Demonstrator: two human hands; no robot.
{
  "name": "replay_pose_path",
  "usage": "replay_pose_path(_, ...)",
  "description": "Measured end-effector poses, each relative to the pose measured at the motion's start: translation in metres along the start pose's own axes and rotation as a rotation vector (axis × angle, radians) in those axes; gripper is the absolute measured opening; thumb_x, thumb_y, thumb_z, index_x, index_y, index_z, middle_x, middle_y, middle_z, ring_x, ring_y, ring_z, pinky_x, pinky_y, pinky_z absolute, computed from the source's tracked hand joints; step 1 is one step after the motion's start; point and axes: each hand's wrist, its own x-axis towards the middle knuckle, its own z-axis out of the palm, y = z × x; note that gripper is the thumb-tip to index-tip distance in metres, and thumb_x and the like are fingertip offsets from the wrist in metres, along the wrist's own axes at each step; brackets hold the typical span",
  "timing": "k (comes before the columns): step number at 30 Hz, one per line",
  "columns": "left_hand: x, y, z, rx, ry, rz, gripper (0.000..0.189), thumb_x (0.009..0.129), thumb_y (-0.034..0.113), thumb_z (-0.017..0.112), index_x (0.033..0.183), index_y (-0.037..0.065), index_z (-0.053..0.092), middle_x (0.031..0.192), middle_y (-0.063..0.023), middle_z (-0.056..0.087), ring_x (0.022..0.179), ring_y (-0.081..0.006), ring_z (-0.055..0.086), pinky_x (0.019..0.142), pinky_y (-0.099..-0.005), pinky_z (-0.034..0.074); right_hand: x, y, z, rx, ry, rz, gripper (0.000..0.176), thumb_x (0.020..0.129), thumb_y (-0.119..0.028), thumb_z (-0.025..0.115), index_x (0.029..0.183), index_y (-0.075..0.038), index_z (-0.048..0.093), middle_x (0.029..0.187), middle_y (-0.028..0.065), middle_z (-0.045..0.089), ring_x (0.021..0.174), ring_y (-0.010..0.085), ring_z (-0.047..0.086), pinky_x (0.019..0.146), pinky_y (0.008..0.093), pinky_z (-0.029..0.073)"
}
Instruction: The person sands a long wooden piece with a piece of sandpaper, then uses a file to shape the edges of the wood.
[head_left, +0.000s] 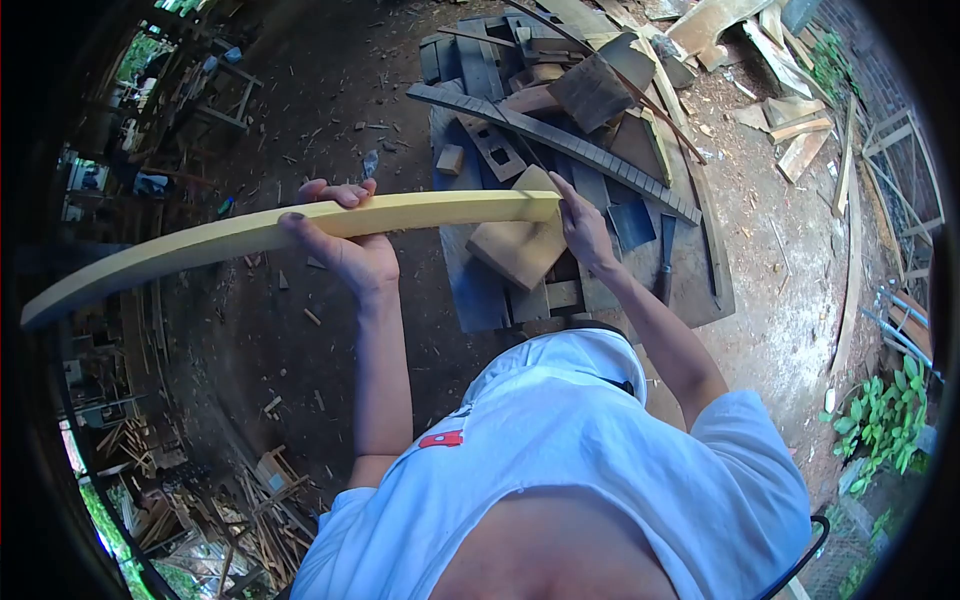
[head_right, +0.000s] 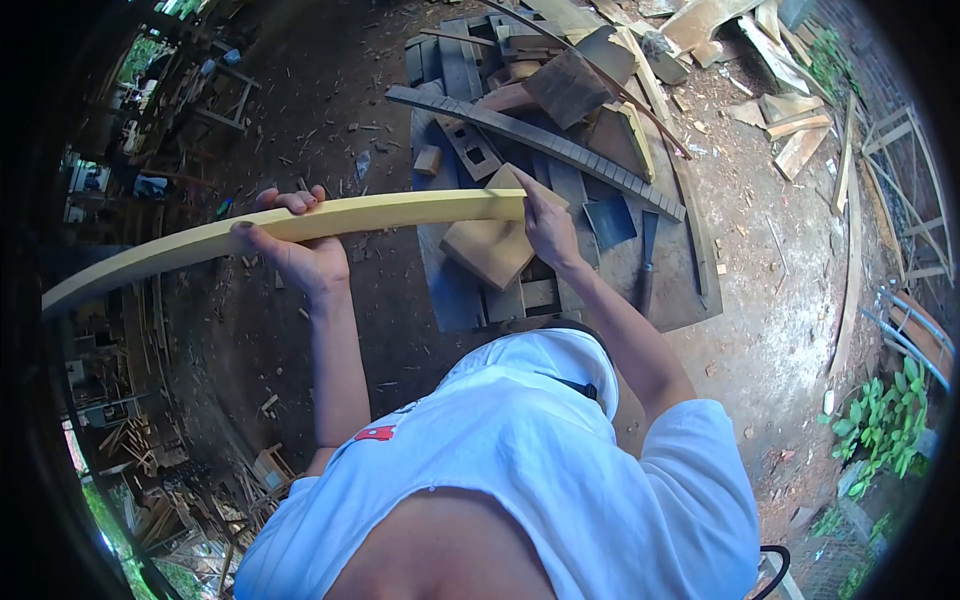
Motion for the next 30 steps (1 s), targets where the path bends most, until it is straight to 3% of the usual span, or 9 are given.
replay_pose_path(2, 0.007, -0.005, 0.01, 0.081, -0.034, 0.08, 0.071, 0.085, 0.076, 0.026, 0.09, 0.011, 0.053, 0.054, -0.0028, 0.049, 0.06, -0.0149, 0.054, 0.068, -0.0374, 0.048, -0.003, -0.001, 0.002, -0.017, 0.001, 0.008, 0.046, 0.094, -0.008, 0.042, 0.138, -0.02, 0.04, 0.119, 0.0208, 0.059, 0.112, 0.0377, 0.055, 0.092, 0.0406, 0.045)
replay_pose_path(6, 0.016, -0.01, 0.042, 0.016, -0.18, 0.166, 0.068, 0.087, 0.074, 0.021, 0.083, 0.01, 0.044, 0.047, -0.0051, 0.046, 0.038, -0.0178, 0.05, 0.043, -0.0356, 0.05, -0.012, 0.0, 0.004, -0.063, 0.03, -0.022, 0.048, 0.093, -0.012, 0.044, 0.139, -0.026, 0.038, 0.106, 0.0222, 0.062, 0.097, 0.0404, 0.06, 0.082, 0.0451, 0.048)
replay_pose_path(7, 0.017, -0.014, 0.043, 0.017, -0.189, 0.162, 0.068, 0.087, 0.074, 0.021, 0.083, 0.01, 0.044, 0.047, -0.0051, 0.046, 0.038, -0.0178, 0.05, 0.043, -0.0356, 0.05, -0.014, 0.001, 0.005, -0.091, 0.064, -0.032, 0.049, 0.093, -0.014, 0.045, 0.139, -0.03, 0.037, 0.095, 0.0237, 0.064, 0.086, 0.0425, 0.062, 0.074, 0.0491, 0.05)
replay_pose_path(13, 0.018, -0.038, 0.04, 0.033, -0.361, 0.231, 0.067, 0.088, 0.072, 0.019, 0.08, 0.01, 0.041, 0.054, -0.0063, 0.05, 0.046, -0.0166, 0.055, 0.053, -0.0398, 0.057, -0.018, 0.01, 0.003, -0.154, -0.014, -0.026, 0.048, 0.094, -0.018, 0.044, 0.14, -0.028, 0.034, 0.098, 0.0224, 0.064, 0.086, 0.0416, 0.062, 0.075, 0.049, 0.051)
replay_pose_path(16, 0.016, -0.016, 0.043, 0.078, -0.095, 0.212, 0.064, 0.091, 0.067, 0.018, 0.089, 0.01, 0.045, 0.075, -0.0095, 0.053, 0.069, -0.0164, 0.058, 0.073, -0.0442, 0.057, -0.025, 0.012, 0.009, -0.176, -0.017, -0.071, 0.047, 0.094, -0.02, 0.043, 0.14, -0.026, 0.034, 0.098, 0.0216, 0.064, 0.083, 0.0403, 0.063, 0.072, 0.0484, 0.051)
replay_pose_path(19, 0.033, 0.024, 0.03, 0.162, 0.064, 0.294, 0.058, 0.092, 0.066, 0.024, 0.088, 0.013, 0.047, 0.065, -0.0015, 0.046, 0.054, -0.0096, 0.044, 0.05, -0.0252, 0.044, -0.028, 0.005, 0.014, -0.235, -0.041, -0.057, 0.049, 0.094, -0.02, 0.044, 0.142, -0.024, 0.033, 0.092, 0.0205, 0.065, 0.078, 0.0394, 0.064, 0.067, 0.0487, 0.052)
replay_pose_path(22, 0.037, 0.027, 0.014, 0.176, 0.072, 0.278, 0.053, 0.093, 0.064, 0.027, 0.082, 0.015, 0.044, 0.059, 0.0014, 0.04, 0.048, -0.0071, 0.036, 0.044, -0.0214, 0.031, -0.027, -0.058, 0.022, -0.203, -0.175, -0.106, 0.061, 0.093, -0.016, 0.045, 0.147, -0.023, 0.019, 0.091, 0.0205, 0.062, 0.078, 0.0386, 0.063, 0.068, 0.0473, 0.051)
replay_pose_path(26, 0.032, 0.029, 0.021, 0.113, 0.142, 0.288, 0.05, 0.094, 0.063, 0.028, 0.077, 0.017, 0.039, 0.055, 0.0018, 0.037, 0.044, -0.0066, 0.033, 0.043, -0.0212, 0.031, -0.025, -0.154, 0.029, -0.155, -0.212, -0.483, 0.084, 0.076, -0.003, 0.054, 0.149, -0.021, 0.015, 0.087, 0.0152, 0.056, 0.065, 0.032, 0.063, 0.057, 0.0443, 0.052)
replay_pose_path(30, 0.027, 0.031, 0.022, 0.153, 0.161, 0.296, 0.049, 0.095, 0.062, 0.029, 0.076, 0.017, 0.036, 0.056, 0.0018, 0.037, 0.045, -0.0066, 0.033, 0.042, -0.021, 0.029, -0.02, -0.125, 0.028, -0.161, -0.195, -0.547, 0.082, 0.077, -0.001, 0.054, 0.148, -0.022, 0.02, 0.091, 0.0149, 0.057, 0.067, 0.031, 0.063, 0.058, 0.0423, 0.052)
